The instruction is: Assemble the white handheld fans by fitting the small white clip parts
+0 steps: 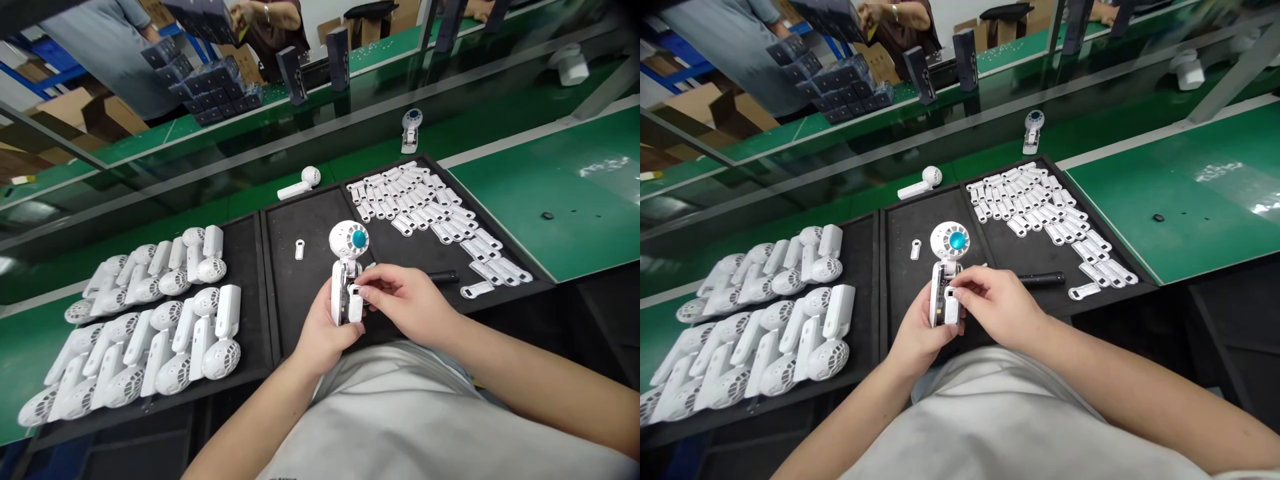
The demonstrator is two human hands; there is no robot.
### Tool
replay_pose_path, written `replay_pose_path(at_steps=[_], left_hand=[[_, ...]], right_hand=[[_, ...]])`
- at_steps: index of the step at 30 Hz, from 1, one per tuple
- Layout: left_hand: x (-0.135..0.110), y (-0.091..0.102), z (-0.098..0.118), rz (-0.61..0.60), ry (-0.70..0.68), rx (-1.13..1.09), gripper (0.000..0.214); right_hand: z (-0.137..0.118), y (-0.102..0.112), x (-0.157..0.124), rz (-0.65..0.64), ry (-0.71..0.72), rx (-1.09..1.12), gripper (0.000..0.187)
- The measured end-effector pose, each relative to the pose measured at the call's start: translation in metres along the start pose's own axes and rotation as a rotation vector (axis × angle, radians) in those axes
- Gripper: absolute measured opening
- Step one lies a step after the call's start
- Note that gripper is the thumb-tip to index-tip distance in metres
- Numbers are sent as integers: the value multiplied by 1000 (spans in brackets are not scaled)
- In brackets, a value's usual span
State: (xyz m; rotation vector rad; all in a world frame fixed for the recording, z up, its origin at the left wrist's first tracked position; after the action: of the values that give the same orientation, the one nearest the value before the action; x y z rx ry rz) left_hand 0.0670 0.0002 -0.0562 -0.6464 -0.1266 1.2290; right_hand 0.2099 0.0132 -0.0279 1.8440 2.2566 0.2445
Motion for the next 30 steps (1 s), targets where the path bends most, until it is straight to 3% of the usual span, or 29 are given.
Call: replay_pose_path(at_steps=[4, 6, 10, 15, 17, 20, 23, 25, 27, 30], left_hand=[[-1, -2, 0, 7, 19, -19, 67], [-2, -2, -1, 0, 29, -26, 66], [-3, -2, -4, -11, 25, -40, 67], [-3, -1, -6, 24, 35, -99, 63], [-3, 2, -4, 73, 36, -163, 59], [-5, 10, 4, 135, 16, -259, 48], [-6, 22, 13, 180, -38, -322, 43], [-7, 29, 18, 210, -68, -346, 41], [-7, 35, 23, 238, -105, -361, 39], [-8, 37, 31, 271, -157, -380, 40]], right_hand=[[-3, 4, 0, 132, 96, -93, 10], [0, 2, 1, 169, 77, -93, 9], [6, -6, 0, 204, 4, -13, 9], [6, -7, 2, 220, 67, -98, 12], [9, 1, 3, 209, 157, -267, 22], [26, 13, 3, 158, 308, -786, 44], [60, 21, 4, 7, 294, -1228, 49], [75, 24, 4, -90, 282, -1345, 34], [75, 27, 3, -107, 306, -1386, 26], [50, 42, -1, 49, 341, -1321, 32]])
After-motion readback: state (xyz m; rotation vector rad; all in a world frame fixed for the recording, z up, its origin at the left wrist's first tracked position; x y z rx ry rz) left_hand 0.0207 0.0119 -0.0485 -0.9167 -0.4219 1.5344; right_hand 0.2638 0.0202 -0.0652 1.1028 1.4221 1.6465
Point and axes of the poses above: each hand's wrist, its own x-axis towards the middle knuckle, its own y-axis out of the back of the hand, z = x × y, the point moved 5 cm from there along x, towards the middle knuckle, and after that the axes turned 11 degrees about -x, right-handed, at the moved point
